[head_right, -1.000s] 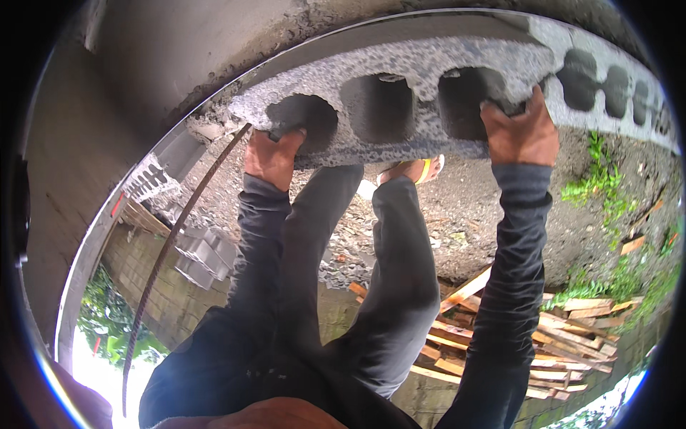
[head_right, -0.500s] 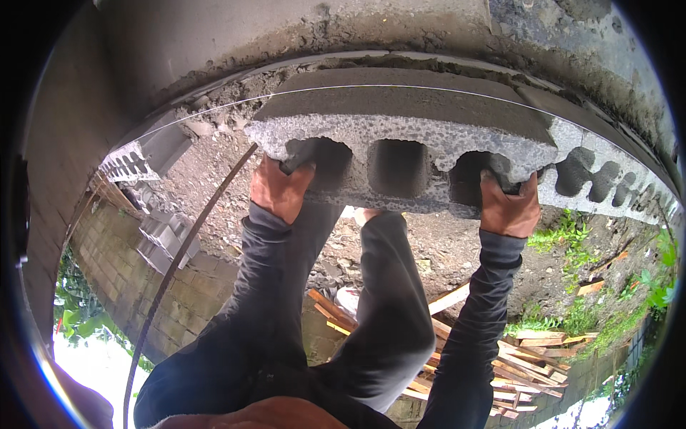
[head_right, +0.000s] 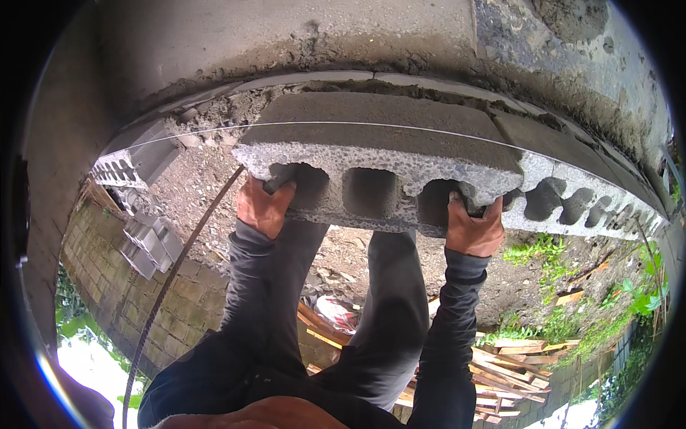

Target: The person places hollow concrete blocks onto a low wall and then uses a trowel to scoop mortar from a pile and apply it into the block holes. The person repeats this process along the wall.

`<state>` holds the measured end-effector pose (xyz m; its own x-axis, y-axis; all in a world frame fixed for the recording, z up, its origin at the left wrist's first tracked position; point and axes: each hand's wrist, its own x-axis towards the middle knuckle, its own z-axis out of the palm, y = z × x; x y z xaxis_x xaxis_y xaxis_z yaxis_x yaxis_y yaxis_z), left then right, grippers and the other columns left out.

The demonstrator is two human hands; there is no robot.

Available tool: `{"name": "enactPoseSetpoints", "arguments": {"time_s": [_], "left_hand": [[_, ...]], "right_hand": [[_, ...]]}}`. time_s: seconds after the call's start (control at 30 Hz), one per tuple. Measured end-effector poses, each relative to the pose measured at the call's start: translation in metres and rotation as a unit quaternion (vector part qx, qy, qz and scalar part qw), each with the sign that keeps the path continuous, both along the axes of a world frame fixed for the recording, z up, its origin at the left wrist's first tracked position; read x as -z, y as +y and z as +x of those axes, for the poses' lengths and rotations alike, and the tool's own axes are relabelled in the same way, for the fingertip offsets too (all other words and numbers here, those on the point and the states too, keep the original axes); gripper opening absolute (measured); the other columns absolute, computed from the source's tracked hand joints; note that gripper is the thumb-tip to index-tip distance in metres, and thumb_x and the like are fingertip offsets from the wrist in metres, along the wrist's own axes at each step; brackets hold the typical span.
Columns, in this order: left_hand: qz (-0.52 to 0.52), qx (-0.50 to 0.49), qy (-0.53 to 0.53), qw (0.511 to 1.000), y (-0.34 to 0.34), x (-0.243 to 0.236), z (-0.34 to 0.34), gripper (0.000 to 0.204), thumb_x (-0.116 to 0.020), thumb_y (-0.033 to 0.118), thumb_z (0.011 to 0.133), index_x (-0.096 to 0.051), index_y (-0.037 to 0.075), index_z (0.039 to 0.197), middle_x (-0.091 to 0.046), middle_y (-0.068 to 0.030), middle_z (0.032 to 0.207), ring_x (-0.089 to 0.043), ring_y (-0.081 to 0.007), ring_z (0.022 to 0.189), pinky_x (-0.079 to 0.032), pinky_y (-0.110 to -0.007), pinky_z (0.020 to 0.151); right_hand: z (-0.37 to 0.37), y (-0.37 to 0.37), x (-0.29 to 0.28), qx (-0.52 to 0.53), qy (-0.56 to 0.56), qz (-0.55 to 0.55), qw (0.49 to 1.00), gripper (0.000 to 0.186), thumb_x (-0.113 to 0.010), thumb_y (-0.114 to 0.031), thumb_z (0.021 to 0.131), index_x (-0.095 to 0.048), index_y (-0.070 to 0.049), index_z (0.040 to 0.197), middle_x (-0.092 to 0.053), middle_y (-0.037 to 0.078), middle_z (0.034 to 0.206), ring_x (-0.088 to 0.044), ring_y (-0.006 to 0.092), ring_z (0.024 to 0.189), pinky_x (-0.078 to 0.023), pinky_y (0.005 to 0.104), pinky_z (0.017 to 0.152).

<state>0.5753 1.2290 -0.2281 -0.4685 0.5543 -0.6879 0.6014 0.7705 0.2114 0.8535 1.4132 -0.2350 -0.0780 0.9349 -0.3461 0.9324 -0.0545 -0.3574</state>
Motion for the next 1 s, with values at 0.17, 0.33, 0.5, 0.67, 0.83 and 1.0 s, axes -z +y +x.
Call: {"name": "enactPoseSetpoints", "arguments": {"time_s": [0.17, 0.33, 0.5, 0.67, 0.83, 1.0], "left_hand": [[0.022, -0.211, -0.037, 0.976, 0.005, 0.000, -0.001, 0.053, -0.071, 0.036, 0.077, -0.055, -0.006, 0.105, -0.066, -0.0246, 0.076, -0.066, -0.0424, 0.074, -0.052, -0.046, 0.067], [0.022, -0.205, -0.037, 0.978, 0.007, 0.002, -0.003, 0.052, -0.071, 0.036, 0.077, -0.055, -0.006, 0.105, -0.065, -0.0252, 0.076, -0.065, -0.0436, 0.074, -0.052, -0.047, 0.067], [0.055, -0.201, -0.025, 0.978, 0.003, 0.007, -0.001, 0.052, -0.071, 0.036, 0.076, -0.055, -0.005, 0.104, -0.064, -0.0242, 0.074, -0.064, -0.0427, 0.069, -0.051, -0.048, 0.066], [0.072, -0.197, -0.022, 0.978, -0.001, 0.016, -0.001, 0.052, -0.071, 0.037, 0.075, -0.057, -0.005, 0.102, -0.064, -0.0236, 0.074, -0.063, -0.0425, 0.069, -0.050, -0.047, 0.066], [0.076, -0.175, -0.018, 0.982, -0.002, 0.016, -0.001, 0.049, -0.070, 0.035, 0.076, -0.057, -0.001, 0.106, -0.067, -0.0234, 0.082, -0.066, -0.0433, 0.078, -0.051, -0.047, 0.072], [0.099, -0.195, -0.043, 0.975, 0.003, 0.016, -0.003, 0.049, -0.069, 0.035, 0.077, -0.057, 0.001, 0.111, -0.068, -0.0248, 0.093, -0.066, -0.0437, 0.086, -0.052, -0.047, 0.077]], "right_hand": [[-0.004, 0.002, 0.001, 0.007, 0.007, -0.011, 1.000, 0.049, -0.079, -0.028, 0.075, -0.063, 0.000, 0.112, -0.071, 0.018, 0.097, -0.070, 0.0332, 0.086, -0.052, 0.0388, 0.078], [-0.002, 0.003, 0.008, -0.014, 0.019, 0.023, 0.999, 0.063, -0.081, -0.031, 0.070, -0.060, 0.007, 0.116, -0.071, 0.022, 0.089, -0.071, 0.0367, 0.080, -0.053, 0.0389, 0.070], [0.002, 0.001, 0.012, -0.040, -0.014, 0.041, 0.998, 0.071, -0.084, -0.035, 0.069, -0.057, 0.010, 0.117, -0.069, 0.025, 0.088, -0.070, 0.0390, 0.081, -0.053, 0.0412, 0.071], [0.006, -0.002, 0.016, -0.049, -0.026, 0.060, 0.997, 0.058, -0.082, -0.031, 0.073, -0.061, 0.006, 0.112, -0.070, 0.022, 0.098, -0.070, 0.0346, 0.089, -0.053, 0.0385, 0.078], [0.012, -0.002, 0.023, -0.066, -0.019, 0.084, 0.994, 0.077, -0.085, -0.034, 0.069, -0.052, 0.016, 0.116, -0.067, 0.032, 0.088, -0.070, 0.0402, 0.082, -0.054, 0.0422, 0.073], [0.019, -0.001, 0.031, -0.116, -0.059, 0.108, 0.986, 0.081, -0.085, -0.039, 0.067, -0.052, 0.014, 0.118, -0.067, 0.031, 0.088, -0.068, 0.0435, 0.081, -0.054, 0.0434, 0.071]]}}
